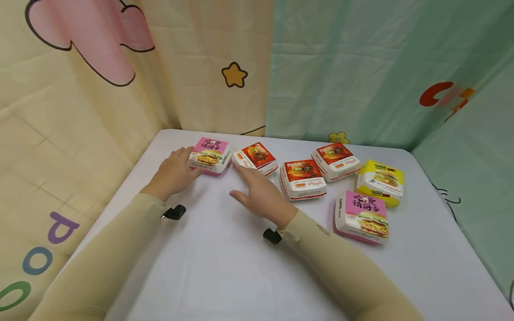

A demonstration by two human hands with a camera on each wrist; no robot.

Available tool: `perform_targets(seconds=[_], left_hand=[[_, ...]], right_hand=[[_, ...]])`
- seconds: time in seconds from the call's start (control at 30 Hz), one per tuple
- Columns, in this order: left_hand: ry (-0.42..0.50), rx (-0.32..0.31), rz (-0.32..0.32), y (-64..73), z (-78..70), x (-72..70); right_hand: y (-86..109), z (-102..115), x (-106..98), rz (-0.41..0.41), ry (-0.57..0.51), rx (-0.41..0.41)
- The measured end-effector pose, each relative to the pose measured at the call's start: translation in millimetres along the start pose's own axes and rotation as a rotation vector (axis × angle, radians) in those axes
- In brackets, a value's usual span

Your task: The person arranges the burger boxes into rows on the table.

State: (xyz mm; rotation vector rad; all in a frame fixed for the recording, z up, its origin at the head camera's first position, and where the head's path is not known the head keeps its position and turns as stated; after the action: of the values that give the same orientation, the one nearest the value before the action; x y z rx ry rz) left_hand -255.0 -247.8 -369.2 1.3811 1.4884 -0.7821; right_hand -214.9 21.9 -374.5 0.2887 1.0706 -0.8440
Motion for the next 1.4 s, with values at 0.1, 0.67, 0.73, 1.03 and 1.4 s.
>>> perform_targets(seconds=[0.1, 0.67, 0.73, 1.03, 1.4], left_hand=[[0.093, -0.036, 0.024, -12.0, 7.3, 0.3], [0.273, -0.1, 0.14, -48.7, 26.4, 13.2], [0.274, -0.097, 0.14, -49.7, 26.9, 14.4], [0.283, -0.082, 0.133, -53.0, 26.7, 17.2], [0.313, -0.097, 0.132, -50.3, 28.7, 18.7]], right_hand=[[-15.3, -2, 8, -0.006, -0.054, -0.003], [-75.9, -9, 46, -0.035, -0.255, 0.182], [-79.4, -10, 50, -0.035, -0.258, 0.197], [-87.4, -8, 55, -0.031, -0.266, 0.244], [-87.1, -6, 56, -0.013, -0.341, 0.272]])
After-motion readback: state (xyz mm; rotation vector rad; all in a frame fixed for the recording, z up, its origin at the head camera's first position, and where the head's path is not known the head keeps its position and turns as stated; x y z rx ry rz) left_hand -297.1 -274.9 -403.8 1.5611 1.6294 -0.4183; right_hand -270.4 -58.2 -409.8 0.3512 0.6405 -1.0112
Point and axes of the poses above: each hand's wrist, its own y-axis away from the middle knuckle, its own x-axis out of the palm, z = x × y, the point moved 1 cm from there along -y, towards the middle knuckle, and after that the axes turned 15 degrees about -x, right-handed, at the moved point
